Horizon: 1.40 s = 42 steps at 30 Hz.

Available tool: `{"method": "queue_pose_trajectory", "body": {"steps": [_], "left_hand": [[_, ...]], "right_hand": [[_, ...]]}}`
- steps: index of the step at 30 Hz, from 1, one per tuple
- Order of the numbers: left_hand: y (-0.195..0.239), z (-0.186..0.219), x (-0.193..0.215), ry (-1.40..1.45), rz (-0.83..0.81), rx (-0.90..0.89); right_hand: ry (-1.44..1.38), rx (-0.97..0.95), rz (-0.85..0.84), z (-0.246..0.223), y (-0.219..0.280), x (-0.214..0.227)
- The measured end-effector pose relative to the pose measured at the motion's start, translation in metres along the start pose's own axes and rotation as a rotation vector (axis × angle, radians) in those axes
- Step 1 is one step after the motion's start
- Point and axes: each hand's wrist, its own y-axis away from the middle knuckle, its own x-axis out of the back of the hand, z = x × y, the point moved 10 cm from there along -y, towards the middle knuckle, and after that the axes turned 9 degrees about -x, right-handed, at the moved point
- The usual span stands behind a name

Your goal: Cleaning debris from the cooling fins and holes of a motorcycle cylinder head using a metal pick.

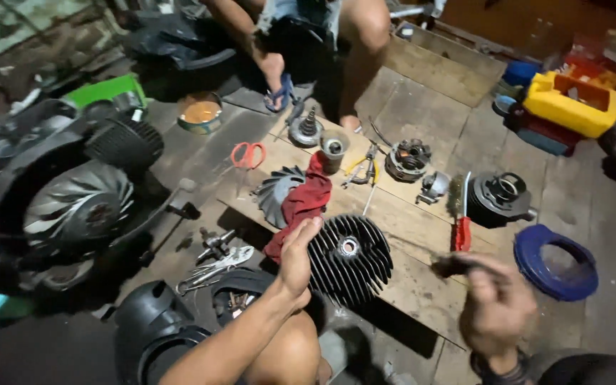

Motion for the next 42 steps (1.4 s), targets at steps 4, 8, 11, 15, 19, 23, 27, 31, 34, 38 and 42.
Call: {"method": "queue_pose_trajectory", "body": {"steps": [4, 8, 11, 15, 19, 23, 27, 31, 34, 38, 42], "left_hand": [[0.002, -0.027, -0.021, -0.056, -0.036, 0.165], [0.000, -0.042, -0.034, -0.106, -0.081, 0.221], [-0.003, -0.043, -0.036, -0.145, -0.094, 0.216], [-0.006, -0.052, -0.032, -0.149, -0.113, 0.212], [-0.006, -0.066, -0.029, -0.071, -0.102, 0.252], [-0.007, -0.064, -0.034, -0.180, -0.177, 0.201], [-0.006, -0.064, -0.032, -0.196, -0.149, 0.242], [-0.009, -0.060, -0.026, -0.185, -0.155, 0.223], [-0.009, -0.054, -0.026, -0.201, -0.170, 0.183], [-0.010, -0.057, -0.022, -0.227, -0.172, 0.187], [-0.008, -0.052, -0.025, -0.281, -0.189, 0.180]], "right_hand": [[0.201, -0.053, -0.192, -0.021, -0.011, -0.039], [0.257, -0.063, -0.229, -0.019, -0.021, -0.048], [0.258, -0.048, -0.236, -0.020, -0.026, -0.051], [0.318, -0.005, -0.233, -0.023, -0.028, -0.057], [0.310, 0.018, -0.285, -0.039, -0.037, -0.068], [0.354, 0.135, -0.335, -0.050, -0.031, -0.081], [0.307, 0.266, -0.410, -0.079, -0.029, -0.098], [0.322, 0.245, -0.445, -0.060, -0.020, -0.100], [0.352, 0.248, -0.388, -0.063, -0.026, -0.095], [0.304, 0.226, -0.387, -0.066, -0.028, -0.098], [0.340, 0.189, -0.341, -0.062, -0.033, -0.095]]}}
